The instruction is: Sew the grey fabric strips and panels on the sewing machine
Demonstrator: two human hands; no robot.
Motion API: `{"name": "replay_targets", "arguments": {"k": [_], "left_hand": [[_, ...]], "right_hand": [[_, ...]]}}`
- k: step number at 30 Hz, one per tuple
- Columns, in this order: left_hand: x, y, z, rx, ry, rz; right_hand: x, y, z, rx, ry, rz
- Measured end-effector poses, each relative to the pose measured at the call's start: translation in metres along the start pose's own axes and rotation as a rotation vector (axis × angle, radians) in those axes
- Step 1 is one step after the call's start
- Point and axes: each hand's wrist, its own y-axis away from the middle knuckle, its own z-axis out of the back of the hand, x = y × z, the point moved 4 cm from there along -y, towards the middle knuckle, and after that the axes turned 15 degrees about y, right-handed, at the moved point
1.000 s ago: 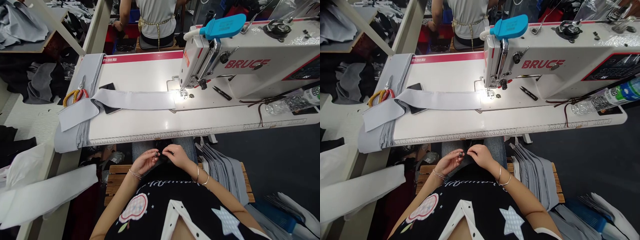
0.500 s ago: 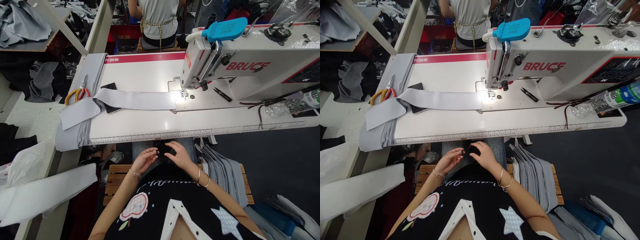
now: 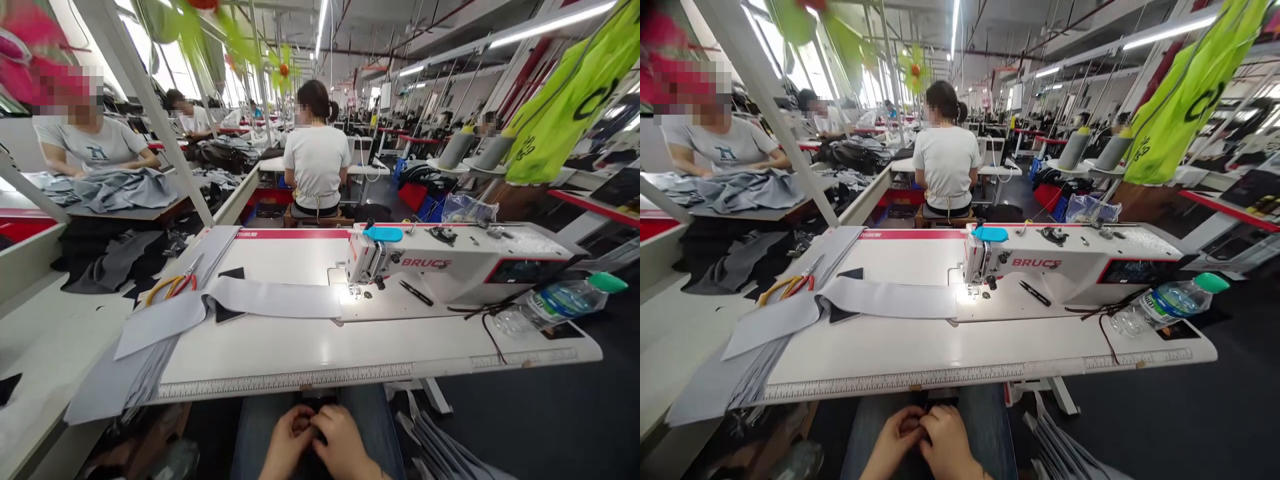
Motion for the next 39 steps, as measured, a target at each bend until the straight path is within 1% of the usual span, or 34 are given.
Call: {"name": "replay_targets", "arguments": {"k": [2, 5, 7, 9, 13, 16, 19, 22, 25, 27, 30, 34, 37, 39], "left_hand": [[0.016, -0.008, 0.007, 0.000, 0.099, 0.144], [0.036, -0.013, 0.013, 0.025, 0.331, 0.366], [0.043, -0.013, 0.015, 0.064, 0.488, 0.445], [0.044, -0.013, 0.014, 0.094, 0.614, 0.487], [0.043, -0.015, 0.009, 0.167, 0.771, 0.504], [0.041, -0.019, 0.006, 0.207, 0.838, 0.497], [0.037, -0.017, 0.006, 0.146, 0.864, 0.509], [0.026, -0.007, 0.004, 0.080, 0.827, 0.521], [0.011, 0.003, 0.001, 0.054, 0.799, 0.483], [0.007, 0.006, 0.000, 0.045, 0.803, 0.479], [0.008, 0.008, 0.002, 0.028, 0.807, 0.486], [0.010, 0.008, 0.011, -0.042, 0.794, 0.484], [0.007, 0.003, 0.015, -0.088, 0.759, 0.468], [0.003, -0.004, 0.016, -0.105, 0.753, 0.450]], "right_hand": [[-0.004, -0.002, 0.000, -0.027, -0.070, -0.008], [-0.009, -0.003, 0.002, -0.112, -0.252, -0.005], [-0.012, -0.003, 0.003, -0.169, -0.361, -0.002], [-0.015, -0.004, 0.002, -0.209, -0.438, 0.006], [-0.018, -0.006, 0.000, -0.226, -0.522, 0.044], [-0.021, -0.006, 0.002, -0.225, -0.509, 0.065], [-0.024, 0.000, 0.012, -0.248, -0.440, 0.065], [-0.023, 0.011, 0.028, -0.290, -0.420, 0.073], [-0.018, 0.019, 0.041, -0.316, -0.429, 0.086], [-0.014, 0.022, 0.044, -0.320, -0.426, 0.103], [-0.011, 0.023, 0.040, -0.318, -0.427, 0.111], [-0.012, 0.025, 0.030, -0.309, -0.417, 0.111], [-0.020, 0.025, 0.023, -0.307, -0.394, 0.097], [-0.030, 0.026, 0.016, -0.304, -0.372, 0.072]]}}
